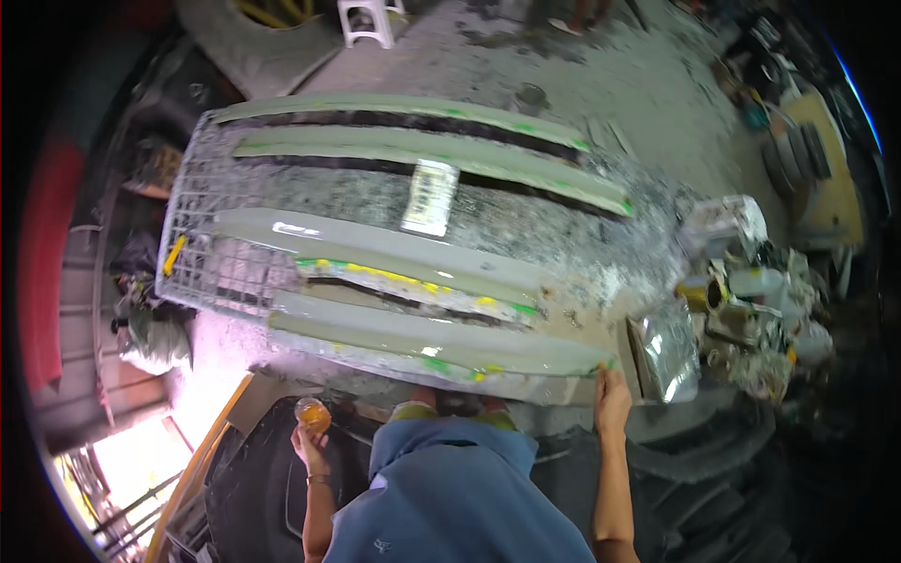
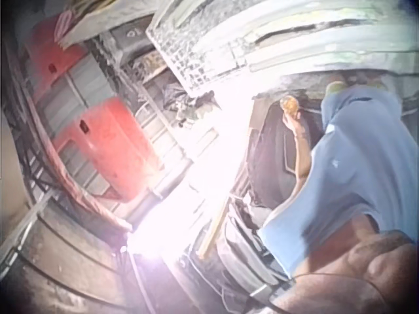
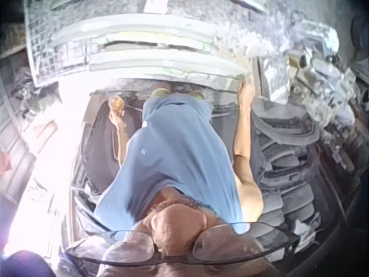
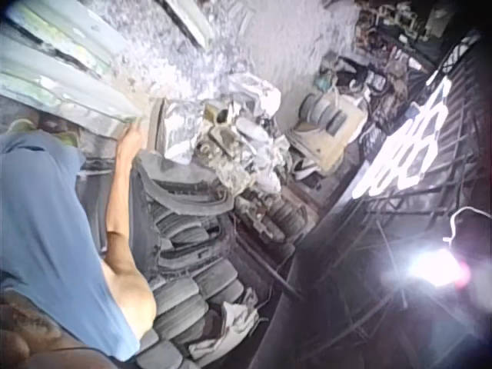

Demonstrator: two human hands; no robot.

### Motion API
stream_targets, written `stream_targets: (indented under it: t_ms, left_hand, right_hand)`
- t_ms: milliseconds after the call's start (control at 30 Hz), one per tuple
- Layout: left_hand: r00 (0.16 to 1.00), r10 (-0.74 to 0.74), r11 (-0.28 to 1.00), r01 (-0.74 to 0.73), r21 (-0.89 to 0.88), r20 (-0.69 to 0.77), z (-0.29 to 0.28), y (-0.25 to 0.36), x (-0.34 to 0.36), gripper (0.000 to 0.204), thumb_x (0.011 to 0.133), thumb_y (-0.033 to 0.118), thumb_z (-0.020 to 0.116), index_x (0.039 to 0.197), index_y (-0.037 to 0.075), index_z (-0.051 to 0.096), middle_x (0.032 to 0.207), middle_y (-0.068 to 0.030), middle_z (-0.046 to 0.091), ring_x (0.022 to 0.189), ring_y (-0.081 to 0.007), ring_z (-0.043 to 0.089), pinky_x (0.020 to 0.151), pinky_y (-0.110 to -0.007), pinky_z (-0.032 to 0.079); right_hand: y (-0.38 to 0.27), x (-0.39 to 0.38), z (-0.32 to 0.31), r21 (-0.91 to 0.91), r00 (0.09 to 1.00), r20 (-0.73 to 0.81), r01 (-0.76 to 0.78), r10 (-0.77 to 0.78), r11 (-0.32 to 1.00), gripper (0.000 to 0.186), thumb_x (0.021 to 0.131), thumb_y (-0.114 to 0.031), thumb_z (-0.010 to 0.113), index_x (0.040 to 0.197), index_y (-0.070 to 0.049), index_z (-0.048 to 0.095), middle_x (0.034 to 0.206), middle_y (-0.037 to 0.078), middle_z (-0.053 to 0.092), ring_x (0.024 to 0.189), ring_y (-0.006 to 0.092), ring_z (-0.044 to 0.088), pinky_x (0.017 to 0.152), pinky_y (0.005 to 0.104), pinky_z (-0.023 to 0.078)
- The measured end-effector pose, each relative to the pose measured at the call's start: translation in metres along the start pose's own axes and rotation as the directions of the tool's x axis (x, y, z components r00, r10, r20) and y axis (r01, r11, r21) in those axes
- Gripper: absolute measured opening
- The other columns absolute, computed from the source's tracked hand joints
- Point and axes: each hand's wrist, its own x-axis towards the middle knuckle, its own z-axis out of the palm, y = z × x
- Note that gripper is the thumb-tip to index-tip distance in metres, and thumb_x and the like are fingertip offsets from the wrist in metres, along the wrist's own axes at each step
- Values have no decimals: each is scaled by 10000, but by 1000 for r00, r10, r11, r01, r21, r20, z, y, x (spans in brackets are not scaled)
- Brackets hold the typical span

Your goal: Applying a clear or colored coating to automotive body panels using a brush.

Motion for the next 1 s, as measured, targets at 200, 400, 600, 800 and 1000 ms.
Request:
stream_targets:
  t_ms: [200,400,600,800,1000]
  left_hand:
    - [1000,-29,997,28,-68,-1,-10,-4,14,439,894,371,655,1213,118,490,862,1,554,684,-91,590,583,-241,525]
    - [996,-29,1000,30,8,-85,-29,-22,21,517,893,352,660,1291,94,454,931,-20,547,780,-110,586,637,-264,519]
    - [990,-50,999,47,-21,-133,-45,-42,26,529,886,363,663,1303,113,453,923,-13,541,797,-103,564,658,-271,506]
    - [970,-141,983,113,-145,-200,-56,-59,25,515,900,346,653,1306,103,450,961,-22,561,864,-119,615,664,-250,507]
    - [942,-180,970,122,-210,-283,-66,-63,22,541,889,298,669,1310,50,439,937,-49,588,839,-132,623,654,-253,531]
  right_hand:
    - [-100,12,38,126,836,320,429,-446,895,95,879,-158,581,882,-77,632,766,193,600,693,392,606,624,489,486]
    - [-217,28,70,208,627,446,621,-639,755,119,881,-182,585,875,-74,635,745,185,605,671,378,608,625,476,498]
    - [-321,25,97,317,516,456,667,-725,674,119,881,-182,616,874,-70,655,707,171,608,639,363,610,589,446,490]
    - [-435,17,142,468,406,405,678,-819,567,104,877,-162,619,878,-64,655,683,144,616,594,324,599,563,400,471]
    - [-519,13,173,531,287,465,667,-838,523,151,893,-181,614,896,-40,665,638,115,607,555,216,599,550,359,462]
